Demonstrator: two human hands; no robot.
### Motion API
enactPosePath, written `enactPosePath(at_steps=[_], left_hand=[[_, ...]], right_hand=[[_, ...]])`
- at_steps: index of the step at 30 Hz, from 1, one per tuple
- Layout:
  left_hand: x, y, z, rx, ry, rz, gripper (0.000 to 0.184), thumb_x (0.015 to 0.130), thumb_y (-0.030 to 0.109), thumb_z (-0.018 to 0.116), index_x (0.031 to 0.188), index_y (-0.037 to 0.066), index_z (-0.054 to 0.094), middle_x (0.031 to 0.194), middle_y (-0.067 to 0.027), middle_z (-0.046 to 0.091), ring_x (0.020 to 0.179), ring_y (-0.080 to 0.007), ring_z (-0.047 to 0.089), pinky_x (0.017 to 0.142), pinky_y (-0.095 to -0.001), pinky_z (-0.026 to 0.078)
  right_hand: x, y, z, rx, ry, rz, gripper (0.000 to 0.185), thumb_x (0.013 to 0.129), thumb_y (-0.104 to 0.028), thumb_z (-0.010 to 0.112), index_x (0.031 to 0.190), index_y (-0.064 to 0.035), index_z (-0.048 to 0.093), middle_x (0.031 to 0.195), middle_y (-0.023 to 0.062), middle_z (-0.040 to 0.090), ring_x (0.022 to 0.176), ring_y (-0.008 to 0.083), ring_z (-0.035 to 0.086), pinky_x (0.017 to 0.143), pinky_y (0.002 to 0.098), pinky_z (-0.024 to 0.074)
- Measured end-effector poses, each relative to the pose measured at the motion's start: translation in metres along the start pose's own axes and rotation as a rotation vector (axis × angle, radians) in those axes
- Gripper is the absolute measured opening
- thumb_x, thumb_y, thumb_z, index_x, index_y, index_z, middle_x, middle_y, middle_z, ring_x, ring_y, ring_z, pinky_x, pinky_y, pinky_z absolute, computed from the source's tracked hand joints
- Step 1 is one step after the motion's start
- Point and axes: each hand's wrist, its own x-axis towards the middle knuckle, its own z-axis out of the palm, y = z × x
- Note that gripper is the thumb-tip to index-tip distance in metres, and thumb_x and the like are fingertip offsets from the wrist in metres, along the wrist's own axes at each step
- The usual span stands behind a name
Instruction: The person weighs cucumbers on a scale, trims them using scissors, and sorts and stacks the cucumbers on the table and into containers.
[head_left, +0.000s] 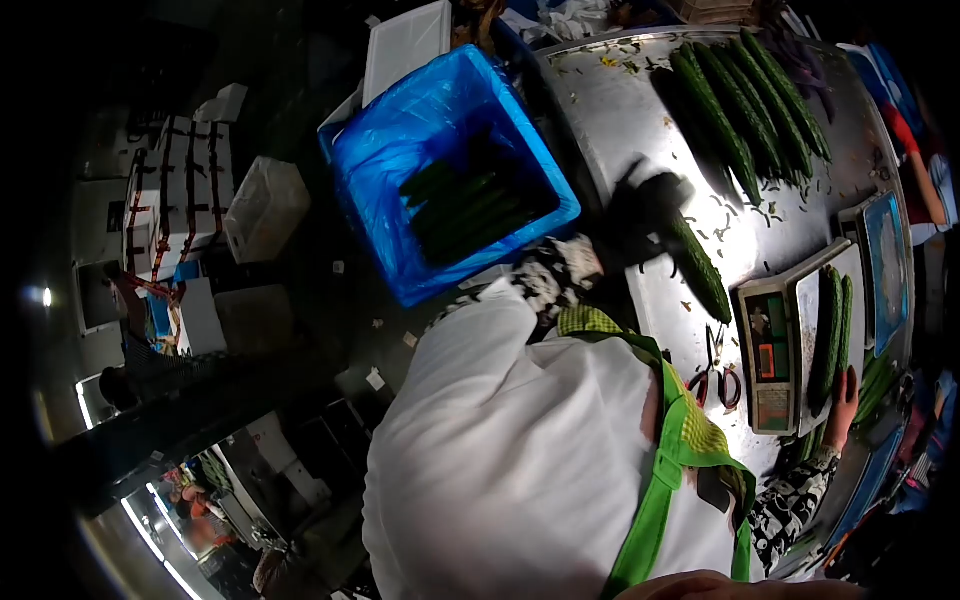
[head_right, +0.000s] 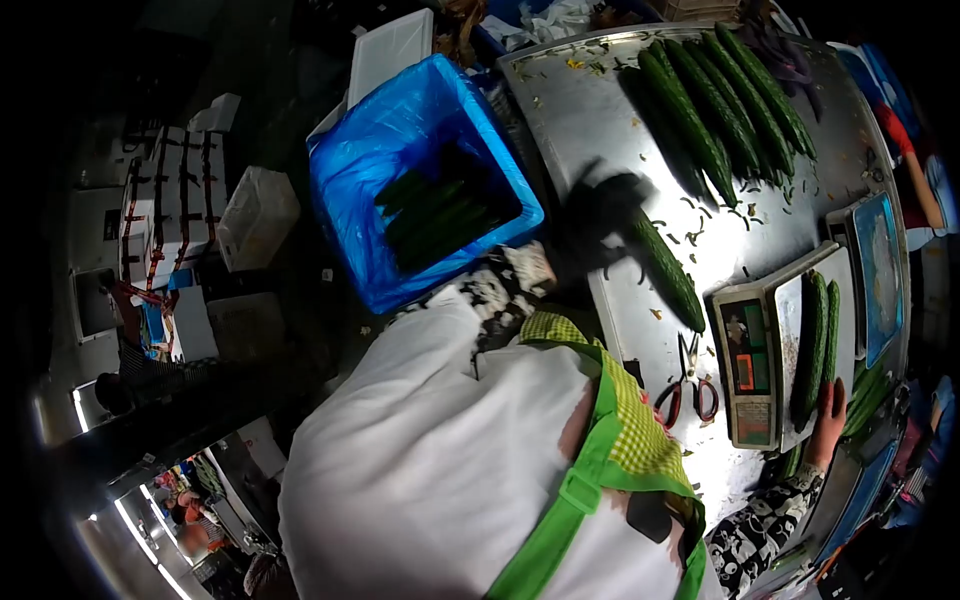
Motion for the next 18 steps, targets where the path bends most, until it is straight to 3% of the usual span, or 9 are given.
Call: enactPosePath(at_steps=[4,7,12,18], left_hand=[[-0.054,-0.123,-0.076,0.252,0.193,-0.342,0.081,0.074,0.046,0.081,0.142,0.009,0.055,0.133,-0.0135,0.06,0.121,-0.0312,0.057,0.11,-0.0577,0.037],[-0.112,-0.212,-0.13,0.505,0.137,-0.691,0.079,0.075,0.045,0.081,0.141,0.009,0.056,0.133,-0.0136,0.061,0.12,-0.0313,0.058,0.109,-0.0569,0.038],[-0.185,-0.283,-0.169,0.615,-0.233,-1.13,0.078,0.076,0.045,0.08,0.14,0.009,0.056,0.131,-0.0137,0.062,0.119,-0.0313,0.059,0.108,-0.0556,0.039],[-0.211,-0.307,-0.162,0.57,-0.447,-1.236,0.076,0.077,0.044,0.08,0.14,0.008,0.057,0.13,-0.0138,0.063,0.117,-0.0314,0.06,0.107,-0.0541,0.041]], right_hand=[[-0.009,0.008,-0.015,0.011,0.239,-0.06,0.05,0.106,-0.026,0.058,0.146,0.0025,0.049,0.146,0.0155,0.054,0.129,0.0228,0.057,0.106,0.0334,0.0462],[-0.054,-0.073,0.039,-0.437,0.463,-0.317,0.041,0.105,-0.019,0.06,0.141,0.0004,0.056,0.139,0.015,0.059,0.129,0.0235,0.056,0.108,0.0355,0.0439],[-0.108,-0.147,0.142,-0.728,0.293,-0.692,0.037,0.1,-0.004,0.062,0.136,-0.0004,0.059,0.135,0.0167,0.058,0.123,0.0305,0.058,0.105,0.039,0.0462],[-0.129,-0.145,0.22,-0.569,0.007,-0.532,0.034,0.095,0.002,0.063,0.13,0.0002,0.061,0.129,0.0166,0.06,0.118,0.0312,0.059,0.101,0.0369,0.0472]])
